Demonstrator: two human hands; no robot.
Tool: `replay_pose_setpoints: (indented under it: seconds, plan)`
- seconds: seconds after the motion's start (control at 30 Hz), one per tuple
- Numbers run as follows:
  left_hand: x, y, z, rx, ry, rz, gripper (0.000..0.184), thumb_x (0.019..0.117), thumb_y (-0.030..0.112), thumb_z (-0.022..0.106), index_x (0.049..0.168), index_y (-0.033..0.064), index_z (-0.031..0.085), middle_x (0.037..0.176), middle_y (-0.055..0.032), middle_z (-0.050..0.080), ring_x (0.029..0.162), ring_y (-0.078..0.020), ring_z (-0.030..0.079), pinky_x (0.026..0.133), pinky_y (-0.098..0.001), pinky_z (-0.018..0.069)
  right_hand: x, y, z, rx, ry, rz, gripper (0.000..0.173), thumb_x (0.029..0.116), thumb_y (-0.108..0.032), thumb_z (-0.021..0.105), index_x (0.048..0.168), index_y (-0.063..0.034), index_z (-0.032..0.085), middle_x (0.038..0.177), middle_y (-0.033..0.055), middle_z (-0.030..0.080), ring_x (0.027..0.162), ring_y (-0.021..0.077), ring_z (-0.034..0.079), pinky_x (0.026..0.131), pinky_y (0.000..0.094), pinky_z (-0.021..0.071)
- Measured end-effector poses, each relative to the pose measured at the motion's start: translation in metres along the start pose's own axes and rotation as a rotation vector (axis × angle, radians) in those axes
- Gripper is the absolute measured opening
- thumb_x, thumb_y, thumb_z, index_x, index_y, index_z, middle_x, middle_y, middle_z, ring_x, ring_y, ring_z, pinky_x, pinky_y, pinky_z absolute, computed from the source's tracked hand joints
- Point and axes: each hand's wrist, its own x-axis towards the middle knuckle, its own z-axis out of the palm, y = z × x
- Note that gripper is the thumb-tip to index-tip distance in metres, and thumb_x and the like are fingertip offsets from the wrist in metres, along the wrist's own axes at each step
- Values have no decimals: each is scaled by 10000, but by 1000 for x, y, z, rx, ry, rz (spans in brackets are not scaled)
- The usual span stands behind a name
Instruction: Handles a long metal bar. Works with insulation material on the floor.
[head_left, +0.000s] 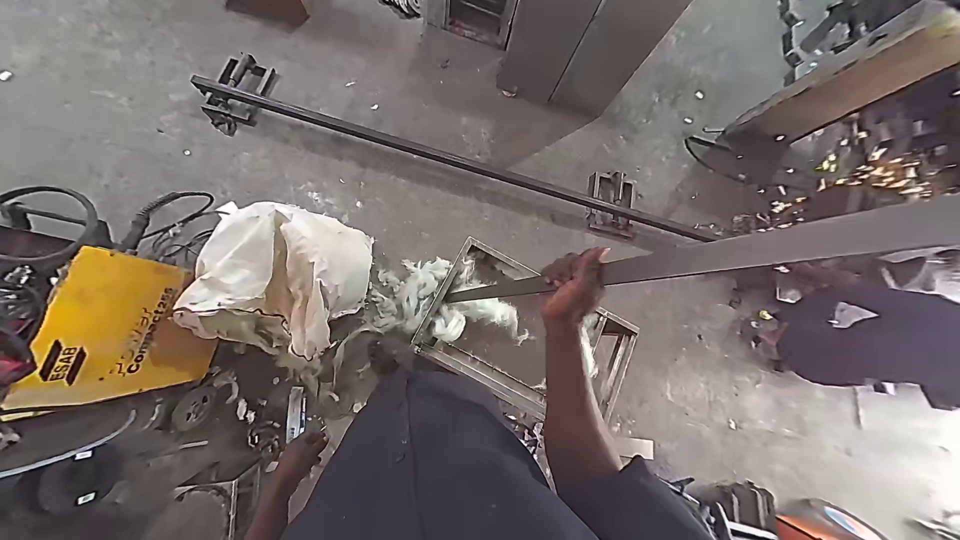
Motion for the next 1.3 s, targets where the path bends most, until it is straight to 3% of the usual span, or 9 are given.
replay_pose_setpoints:
  seconds: [0.1, 0.23, 0.37, 0.47, 0.53, 0.67, 0.87, 1.1, 1.3]
  plan:
    - [5, 12, 11, -121, -105, 71, 447, 1051, 385, 599, 1394, 99, 618, 1265, -192, 683, 1078, -342, 687, 900, -572, 561, 15, -65, -11, 3, 34, -44, 542, 1119, -454, 249, 684, -220, 470, 500, -88, 382, 432, 65, 416, 473, 265, 444]
    - [37, 14, 47, -146, -276, 234, 438, 1070, 316, 570, 1457, 113, 556, 1399, -155, 633, 1286, -283, 613, 1105, -508, 481, 20, -118, -29, -17, 77, -114, 548, 1129, -400, 228, 645, -209, 402, 471, -69, 315, 379, 85, 337, 401, 258, 370]
    - [46, 18, 56, 40, -157, 234, 416, 1042, 363, 574, 1338, 77, 635, 1240, -183, 697, 1160, -320, 670, 1020, -564, 520, 4, -97, -38, -86, 145, -60, 557, 1120, -445, 233, 638, -223, 402, 470, -79, 315, 380, 75, 333, 405, 256, 373]
    - [25, 25, 47, -54, -29, 170, 354, 1022, 272, 602, 1255, 5, 613, 1103, -219, 698, 991, -340, 699, 880, -561, 570, -6, -72, -23, -28, 117, -52, 546, 1124, -435, 242, 652, -217, 410, 475, -85, 309, 378, 64, 324, 400, 235, 355]
    - [5, 28, 39, -135, -24, 109, 330, 1051, 229, 579, 1277, -12, 574, 1101, -217, 692, 920, -310, 710, 814, -522, 588, -10, -66, -7, 66, 49, -53, 554, 1124, -432, 241, 646, -208, 413, 471, -74, 311, 378, 71, 327, 404, 242, 362]
    - [19, -3, 37, -76, -18, 142, 304, 1019, 177, 599, 1273, 10, 585, 1122, -207, 697, 936, -320, 715, 821, -535, 603, -7, -51, 15, 138, -26, -9, 534, 1125, -433, 264, 669, -197, 412, 486, -61, 306, 382, 83, 316, 406, 251, 360]
    - [5, -15, 42, 128, -29, 155, 354, 988, 205, 652, 1294, 35, 601, 1210, -234, 675, 1137, -396, 658, 968, -622, 527, -23, -3, 25, 78, -157, 73, 436, 1081, -470, 427, 720, -226, 461, 524, -87, 330, 426, 64, 343, 447, 250, 375]
    - [5, -35, 52, -27, -20, 126, 386, 1007, 177, 621, 1334, -13, 542, 1199, -271, 657, 1064, -403, 676, 913, -614, 554, 27, -79, 39, 15, -117, -48, 516, 1128, -397, 298, 660, -204, 400, 480, -69, 325, 397, 85, 359, 424, 270, 394]
    - [21, -32, 44, 91, 32, 118, 331, 1005, 258, 623, 1263, 52, 612, 1062, -217, 711, 933, -369, 716, 854, -605, 574, -1, -22, 45, -5, 11, 156, 491, 1114, -440, 329, 684, -225, 427, 484, -87, 335, 398, 61, 356, 423, 254, 392]
